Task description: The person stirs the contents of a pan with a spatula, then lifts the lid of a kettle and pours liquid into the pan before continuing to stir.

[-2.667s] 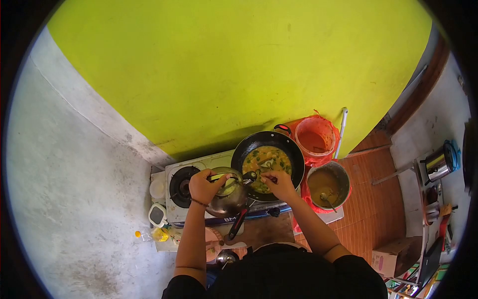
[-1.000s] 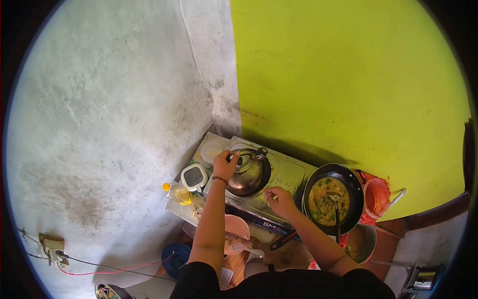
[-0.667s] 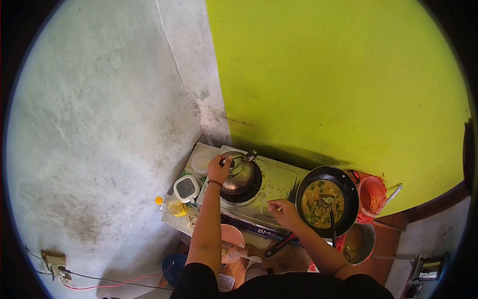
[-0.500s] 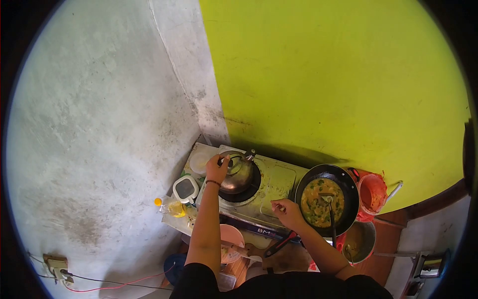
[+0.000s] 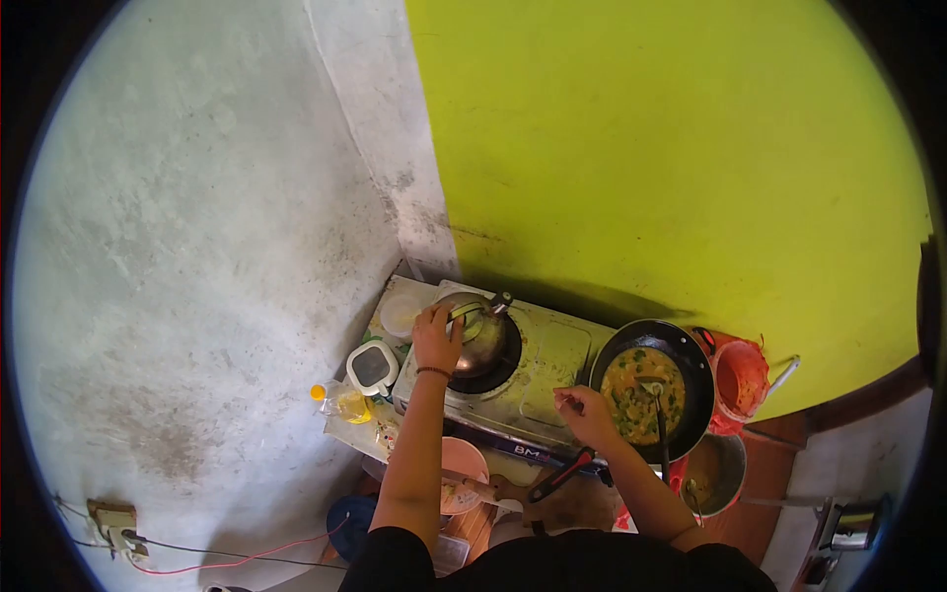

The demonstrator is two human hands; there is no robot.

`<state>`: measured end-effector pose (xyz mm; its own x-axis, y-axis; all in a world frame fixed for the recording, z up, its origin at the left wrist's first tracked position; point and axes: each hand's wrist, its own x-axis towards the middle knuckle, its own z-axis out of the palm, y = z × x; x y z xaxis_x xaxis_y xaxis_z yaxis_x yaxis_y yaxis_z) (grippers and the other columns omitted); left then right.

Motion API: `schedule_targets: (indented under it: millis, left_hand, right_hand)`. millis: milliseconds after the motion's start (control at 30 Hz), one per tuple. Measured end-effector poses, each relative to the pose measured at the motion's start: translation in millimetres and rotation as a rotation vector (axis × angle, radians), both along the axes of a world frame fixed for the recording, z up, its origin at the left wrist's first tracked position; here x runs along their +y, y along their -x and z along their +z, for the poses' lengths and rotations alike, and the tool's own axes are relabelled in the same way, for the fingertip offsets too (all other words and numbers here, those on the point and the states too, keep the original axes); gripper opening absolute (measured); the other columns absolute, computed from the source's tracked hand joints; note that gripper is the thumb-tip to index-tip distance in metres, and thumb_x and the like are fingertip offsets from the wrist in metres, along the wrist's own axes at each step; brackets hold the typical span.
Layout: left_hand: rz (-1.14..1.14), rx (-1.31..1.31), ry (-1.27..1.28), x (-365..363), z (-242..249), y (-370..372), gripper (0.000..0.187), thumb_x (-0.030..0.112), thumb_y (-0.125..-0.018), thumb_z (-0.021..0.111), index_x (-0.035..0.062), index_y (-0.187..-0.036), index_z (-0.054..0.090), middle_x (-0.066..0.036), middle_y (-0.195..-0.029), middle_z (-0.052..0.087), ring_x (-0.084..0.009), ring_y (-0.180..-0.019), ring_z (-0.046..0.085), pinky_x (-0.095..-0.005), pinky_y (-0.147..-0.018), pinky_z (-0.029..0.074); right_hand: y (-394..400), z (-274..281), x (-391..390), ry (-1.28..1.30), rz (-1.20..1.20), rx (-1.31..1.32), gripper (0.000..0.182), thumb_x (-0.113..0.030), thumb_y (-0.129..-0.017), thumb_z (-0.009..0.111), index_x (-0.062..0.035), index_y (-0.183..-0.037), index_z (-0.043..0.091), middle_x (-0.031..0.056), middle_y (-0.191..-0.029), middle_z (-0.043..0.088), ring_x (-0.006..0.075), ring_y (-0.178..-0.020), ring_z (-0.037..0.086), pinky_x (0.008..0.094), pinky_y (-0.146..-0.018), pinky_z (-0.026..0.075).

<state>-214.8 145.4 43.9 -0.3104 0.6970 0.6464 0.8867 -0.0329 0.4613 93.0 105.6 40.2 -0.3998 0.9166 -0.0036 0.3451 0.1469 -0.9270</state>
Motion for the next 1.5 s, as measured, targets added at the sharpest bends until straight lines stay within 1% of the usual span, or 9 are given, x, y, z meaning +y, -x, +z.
schedule_targets:
  millis: [133,233,433,667,833,933,1033,1133,1500]
  left_hand:
    - [-0.059,0.119,-0.065,-30,14,-51,0.024,0.016,-0.08,0.068,0.0069,-0.102,0.066,-0.013,-0.092,0.064,-0.0328,-0.082,0.06,-0.0429,-0.075,0.047]
    - [-0.431,-0.121,0.186,-57,3,-104,0.022,0.015,-0.083,0.066,0.0027,-0.101,0.066,-0.013,-0.087,0.065,-0.0301,-0.082,0.061,-0.0407,-0.074,0.048]
    - [-0.738,-0.268,0.365,-100,20,-205,0.019,0.015,-0.083,0.066,0.0013,-0.096,0.065,-0.014,-0.084,0.065,-0.0308,-0.078,0.063,-0.0388,-0.07,0.049]
    - [-0.898,-0.229,0.539,-122,7,-255,0.019,0.022,-0.082,0.066,0.0094,-0.096,0.067,-0.007,-0.088,0.066,-0.0283,-0.085,0.063,-0.0406,-0.075,0.046]
    - [-0.91,-0.207,0.603,-130,-6,-269,0.018,0.022,-0.082,0.066,0.0092,-0.095,0.067,-0.007,-0.089,0.066,-0.0272,-0.086,0.063,-0.04,-0.074,0.046]
    - [-0.878,-0.238,0.59,-134,-10,-267,0.017,0.02,-0.081,0.067,0.009,-0.094,0.066,-0.007,-0.088,0.065,-0.0274,-0.085,0.062,-0.0398,-0.073,0.046]
    - [-0.794,-0.214,0.545,-140,-14,-259,0.016,0.018,-0.08,0.068,0.0087,-0.092,0.065,-0.007,-0.084,0.063,-0.0277,-0.082,0.061,-0.0399,-0.073,0.046]
    - [-0.709,-0.199,0.517,-149,-19,-250,0.017,0.016,-0.078,0.069,0.0066,-0.092,0.065,-0.01,-0.085,0.062,-0.0294,-0.082,0.059,-0.0405,-0.075,0.046]
    - [-0.415,-0.114,0.711,-170,-35,-237,0.056,0.034,-0.075,0.074,0.0064,-0.119,0.053,-0.017,-0.114,0.054,-0.0369,-0.108,0.051,-0.0453,-0.089,0.044]
  right_hand:
    - [-11,14,-5,-0.046,-0.042,-0.013,0.019,-0.005,-0.085,0.062,0.0004,-0.103,0.066,0.0094,-0.09,0.066,0.0189,-0.081,0.065,0.0295,-0.07,0.05]
    - [-25,11,-10,-0.17,-0.058,-0.025,0.02,-0.008,-0.084,0.066,0.0008,-0.103,0.067,0.0118,-0.087,0.067,0.0183,-0.075,0.065,0.0273,-0.065,0.05]
    - [-71,31,-43,-0.192,-0.2,-0.131,0.018,-0.004,-0.081,0.063,0.0021,-0.098,0.065,0.0172,-0.09,0.064,0.0335,-0.081,0.063,0.0379,-0.07,0.051]
    - [-153,35,-95,-0.2,-0.406,-0.309,0.015,-0.005,-0.08,0.064,0.0004,-0.095,0.066,0.0146,-0.083,0.061,0.0317,-0.08,0.061,0.039,-0.072,0.049]
    - [-181,13,-122,-0.167,-0.512,-0.321,0.015,-0.006,-0.079,0.065,-0.0009,-0.094,0.062,0.0156,-0.091,0.059,0.0331,-0.084,0.059,0.0419,-0.076,0.048]
    - [-189,1,-131,-0.378,-0.551,-0.658,0.027,-0.009,-0.079,0.066,-0.0032,-0.104,0.056,0.0201,-0.105,0.055,0.0375,-0.088,0.058,0.0453,-0.078,0.049]
    - [-191,-8,-137,-0.063,-0.586,-0.743,0.041,-0.009,-0.077,0.068,-0.0048,-0.112,0.047,0.0252,-0.106,0.054,0.0438,-0.094,0.056,0.0512,-0.08,0.046]
    - [-193,-7,-140,0.213,-0.589,-0.545,0.044,-0.006,-0.077,0.066,-0.0046,-0.114,0.041,0.029,-0.105,0.053,0.0471,-0.101,0.054,0.0535,-0.083,0.044]
    - [-207,-2,-145,-0.061,-0.555,-0.323,0.049,0.004,-0.082,0.053,-0.0063,-0.128,0.042,0.0265,-0.105,0.058,0.0452,-0.098,0.057,0.0492,-0.082,0.045]
